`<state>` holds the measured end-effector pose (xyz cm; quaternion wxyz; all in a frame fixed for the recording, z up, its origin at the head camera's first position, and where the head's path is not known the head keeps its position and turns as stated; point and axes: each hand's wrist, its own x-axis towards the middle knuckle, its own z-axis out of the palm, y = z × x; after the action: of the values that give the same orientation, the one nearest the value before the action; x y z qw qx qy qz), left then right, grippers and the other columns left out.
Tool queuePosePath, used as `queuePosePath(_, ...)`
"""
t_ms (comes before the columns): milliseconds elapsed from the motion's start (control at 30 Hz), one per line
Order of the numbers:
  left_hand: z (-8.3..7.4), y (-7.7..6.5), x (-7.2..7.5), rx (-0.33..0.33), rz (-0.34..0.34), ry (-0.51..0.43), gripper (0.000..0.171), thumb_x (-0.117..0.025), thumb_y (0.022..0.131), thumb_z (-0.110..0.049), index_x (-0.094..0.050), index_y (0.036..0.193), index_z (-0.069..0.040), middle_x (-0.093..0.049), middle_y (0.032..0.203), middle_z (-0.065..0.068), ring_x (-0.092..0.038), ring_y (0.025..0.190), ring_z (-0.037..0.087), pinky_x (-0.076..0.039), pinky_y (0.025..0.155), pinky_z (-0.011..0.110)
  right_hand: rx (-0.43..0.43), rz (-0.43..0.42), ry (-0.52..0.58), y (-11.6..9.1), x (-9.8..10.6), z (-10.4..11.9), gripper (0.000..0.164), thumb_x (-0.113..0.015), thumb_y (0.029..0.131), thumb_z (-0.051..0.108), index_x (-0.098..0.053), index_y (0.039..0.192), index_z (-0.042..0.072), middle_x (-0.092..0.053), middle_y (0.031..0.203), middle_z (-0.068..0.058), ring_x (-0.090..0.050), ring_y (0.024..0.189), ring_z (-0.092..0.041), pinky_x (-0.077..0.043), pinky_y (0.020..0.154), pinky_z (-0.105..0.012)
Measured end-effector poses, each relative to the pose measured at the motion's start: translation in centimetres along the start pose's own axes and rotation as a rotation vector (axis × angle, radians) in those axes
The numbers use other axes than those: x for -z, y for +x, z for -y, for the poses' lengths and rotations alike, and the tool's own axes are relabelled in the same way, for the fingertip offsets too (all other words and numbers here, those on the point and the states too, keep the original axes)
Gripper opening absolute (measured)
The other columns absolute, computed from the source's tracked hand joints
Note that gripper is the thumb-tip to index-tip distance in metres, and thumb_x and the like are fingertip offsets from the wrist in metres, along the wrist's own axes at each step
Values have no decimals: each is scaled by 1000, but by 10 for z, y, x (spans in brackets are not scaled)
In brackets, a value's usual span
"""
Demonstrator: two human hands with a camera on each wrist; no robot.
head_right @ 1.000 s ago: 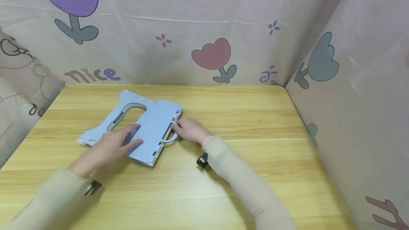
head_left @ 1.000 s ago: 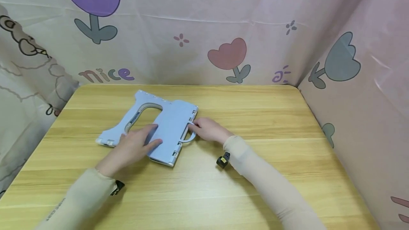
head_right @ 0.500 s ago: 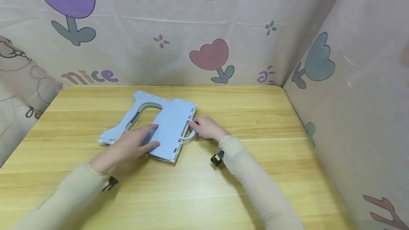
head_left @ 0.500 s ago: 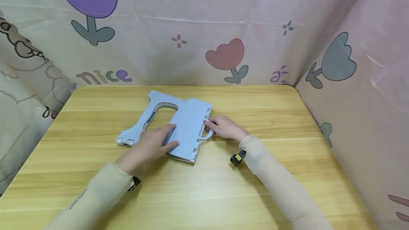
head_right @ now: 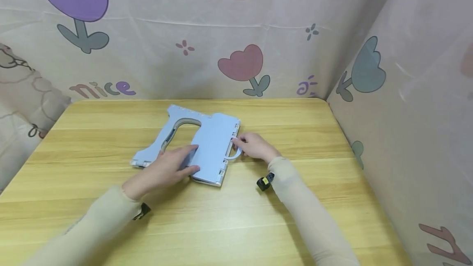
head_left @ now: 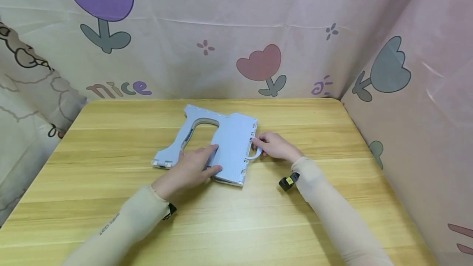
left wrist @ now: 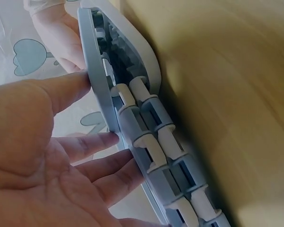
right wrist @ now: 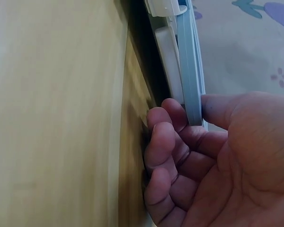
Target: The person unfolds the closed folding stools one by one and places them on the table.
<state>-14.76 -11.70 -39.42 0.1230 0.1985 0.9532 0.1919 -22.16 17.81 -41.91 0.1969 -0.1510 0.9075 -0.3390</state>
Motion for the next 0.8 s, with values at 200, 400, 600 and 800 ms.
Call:
queuePosePath(200, -2, 2, -2, -85, -14, -53, 66, -69, 106, -37, -47, 162, -10, -55, 161, 20, -51, 151, 41, -27, 121, 82, -14, -11, 30, -6, 10, -17, 40, -49, 116, 37, -72, 102, 7, -61, 79, -2, -54, 68, -15, -45, 61, -27)
queuePosePath(400, 11, -1, 1, -142, -61, -75, 68, -77, 101, -34, -52, 158, -7, -58, 157, 21, -54, 146, 44, -43, 122, 64, -29, -12, 51, -8, 15, -25, 39, -51, 115, 38, -72, 103, 6, -60, 76, -3, -53, 67, -16, -43, 61, -27)
queuePosePath(600, 23, -2, 0, -172, -85, 48, 57, -84, 95, -25, -65, 145, -3, -72, 134, 18, -68, 124, 37, -56, 109, 54, -29, -6, 66, -9, 16, -28, 39, -51, 115, 37, -71, 104, 6, -60, 76, -4, -52, 67, -16, -41, 59, -26)
queuePosePath(800, 23, 0, -2, -197, -94, 102, 49, -85, 94, -20, -70, 137, -2, -75, 127, 14, -72, 116, 30, -61, 102, 49, -23, -4, 118, -10, 16, -28, 37, -50, 116, 31, -74, 108, 4, -62, 80, -2, -53, 69, -16, -42, 58, -24)
